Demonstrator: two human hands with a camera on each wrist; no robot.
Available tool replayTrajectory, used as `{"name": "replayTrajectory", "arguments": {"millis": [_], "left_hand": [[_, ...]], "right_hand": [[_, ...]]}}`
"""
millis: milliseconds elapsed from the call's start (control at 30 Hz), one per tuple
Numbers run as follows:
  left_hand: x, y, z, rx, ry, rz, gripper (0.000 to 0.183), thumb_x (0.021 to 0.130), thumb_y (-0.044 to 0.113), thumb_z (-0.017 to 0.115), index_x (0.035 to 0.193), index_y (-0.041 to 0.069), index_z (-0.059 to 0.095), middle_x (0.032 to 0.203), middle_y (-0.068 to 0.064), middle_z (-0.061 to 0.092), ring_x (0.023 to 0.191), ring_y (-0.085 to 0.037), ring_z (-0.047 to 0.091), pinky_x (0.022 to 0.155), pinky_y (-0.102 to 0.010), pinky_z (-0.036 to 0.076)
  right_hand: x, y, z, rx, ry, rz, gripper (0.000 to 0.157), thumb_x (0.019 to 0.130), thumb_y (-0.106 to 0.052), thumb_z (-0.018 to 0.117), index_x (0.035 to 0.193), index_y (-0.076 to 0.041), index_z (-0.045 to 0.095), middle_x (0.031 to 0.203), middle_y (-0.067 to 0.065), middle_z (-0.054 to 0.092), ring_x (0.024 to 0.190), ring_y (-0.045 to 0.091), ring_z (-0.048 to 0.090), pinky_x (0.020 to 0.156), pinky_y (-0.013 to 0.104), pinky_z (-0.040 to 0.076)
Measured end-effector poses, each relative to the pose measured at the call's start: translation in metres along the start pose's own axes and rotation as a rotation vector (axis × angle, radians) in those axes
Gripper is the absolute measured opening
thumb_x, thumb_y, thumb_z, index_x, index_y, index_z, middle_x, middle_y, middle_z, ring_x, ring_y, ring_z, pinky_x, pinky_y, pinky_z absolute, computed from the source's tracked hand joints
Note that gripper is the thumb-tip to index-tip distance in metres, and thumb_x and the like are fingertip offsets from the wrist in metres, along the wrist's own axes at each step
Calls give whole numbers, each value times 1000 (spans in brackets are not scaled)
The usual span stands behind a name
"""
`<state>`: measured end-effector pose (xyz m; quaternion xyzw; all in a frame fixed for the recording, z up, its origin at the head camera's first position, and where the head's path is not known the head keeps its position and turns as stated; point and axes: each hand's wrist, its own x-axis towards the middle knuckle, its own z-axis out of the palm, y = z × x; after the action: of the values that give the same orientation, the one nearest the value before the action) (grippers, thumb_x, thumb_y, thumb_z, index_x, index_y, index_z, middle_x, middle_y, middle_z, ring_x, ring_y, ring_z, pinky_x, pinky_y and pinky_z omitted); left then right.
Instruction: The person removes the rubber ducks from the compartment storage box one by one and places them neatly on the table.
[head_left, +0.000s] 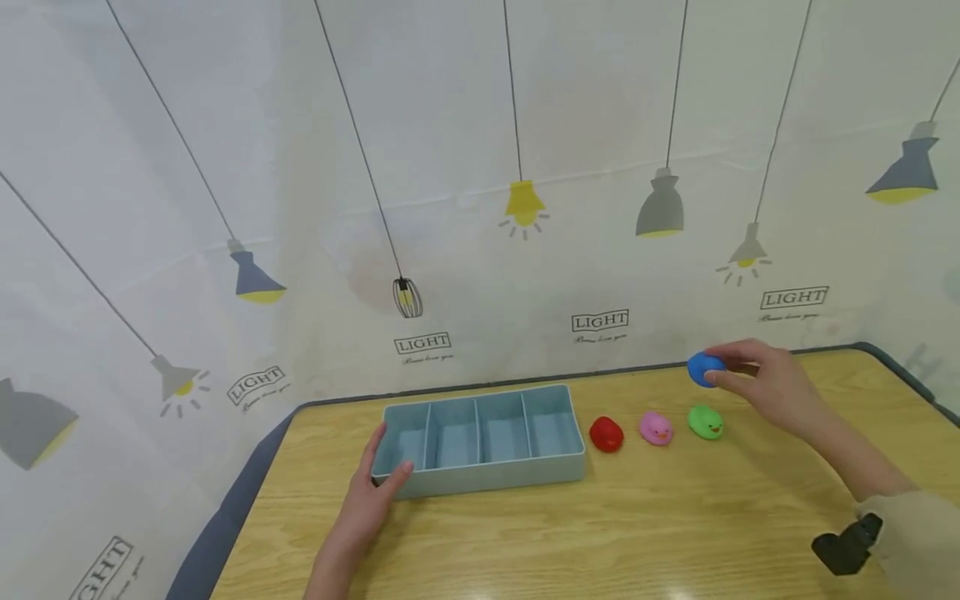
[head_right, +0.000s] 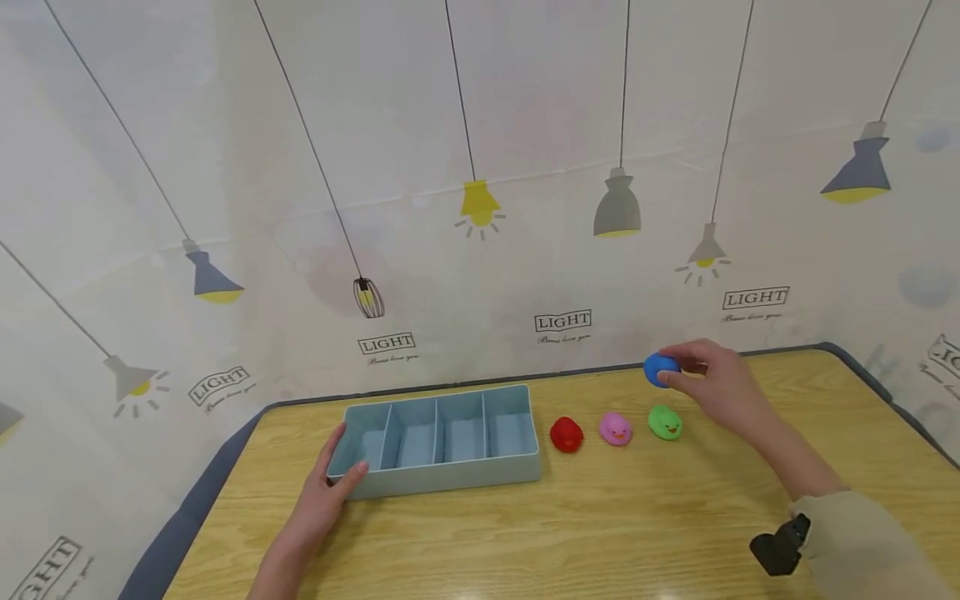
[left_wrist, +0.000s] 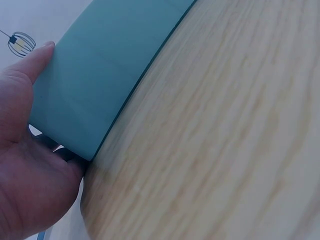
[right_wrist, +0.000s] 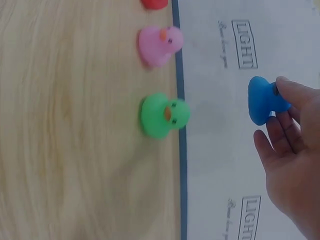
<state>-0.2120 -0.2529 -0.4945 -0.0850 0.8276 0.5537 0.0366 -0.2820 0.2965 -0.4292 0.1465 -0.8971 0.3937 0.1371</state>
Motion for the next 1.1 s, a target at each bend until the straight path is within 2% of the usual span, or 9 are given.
{"name": "replayTrajectory", "arguments": {"millis": [100,200,233,300,400,433,500,633,1100], "left_hand": [[-1,-1,-2,-6,2,-6,85,100,45,65,166,34,13,169,-22,8,153,-48,4,119,-69,6],[0,-2,-2,-7,0,-12,86,99,47,66,166,34,13,169,-22,7,153,-48,4,119,-69,5],[0,-2,-2,-7,-2,-14,86,99,48,66,166,34,13,169,-23,6,153,-48,3,119,-70,5],[0,-2,-2,-10,-5,-18,86,99,49,66,166,35,12,169,-23,6,153,-49,3,118,-70,5],[1,-2,-2,-10,-8,-24,87,98,50,65,166,36,12,169,-23,5,153,-50,3,118,-70,5],[0,-2,-2,-7,-9,-23,87,99,50,65,166,35,11,169,-24,5,152,-50,3,118,-71,5],[0,-2,-3,-2,-7,-21,88,99,49,65,166,35,10,169,-25,5,152,-51,3,118,-71,5],[0,-1,-3,-1,-4,-18,88,99,47,65,166,34,9,169,-26,5,152,-52,3,118,-71,5],[2,-1,-2,0,-12,-10,87,100,45,65,166,33,10,169,-25,5,152,-52,2,117,-72,5]], "right_hand": [[-6,9,-5,-24,-24,41,37,97,-13,73,127,7,66,123,29,63,106,20,66,75,3,46],[-11,17,-8,-48,-42,64,38,98,-13,71,128,10,64,124,32,61,110,48,60,74,4,46],[-13,19,-10,-53,-43,68,38,99,-13,71,128,10,64,124,33,60,110,48,61,74,5,47],[-17,25,-12,-61,-39,70,38,99,-13,71,128,11,64,123,33,61,105,29,66,73,5,47],[-21,34,-14,-63,-36,78,38,99,-14,71,128,10,64,123,33,62,97,-4,59,73,6,49],[-23,37,-15,-64,-37,83,38,99,-14,70,128,10,64,124,33,62,98,-5,59,73,7,49],[-25,42,-16,-64,-50,94,40,100,-15,69,130,10,62,125,34,61,100,6,65,73,9,51],[-29,51,-17,-82,-77,113,43,102,-18,67,132,11,60,128,37,58,111,54,60,70,15,54],[-39,72,-19,-144,-84,111,41,100,-14,68,129,14,60,125,39,58,107,57,60,68,20,54]]}}
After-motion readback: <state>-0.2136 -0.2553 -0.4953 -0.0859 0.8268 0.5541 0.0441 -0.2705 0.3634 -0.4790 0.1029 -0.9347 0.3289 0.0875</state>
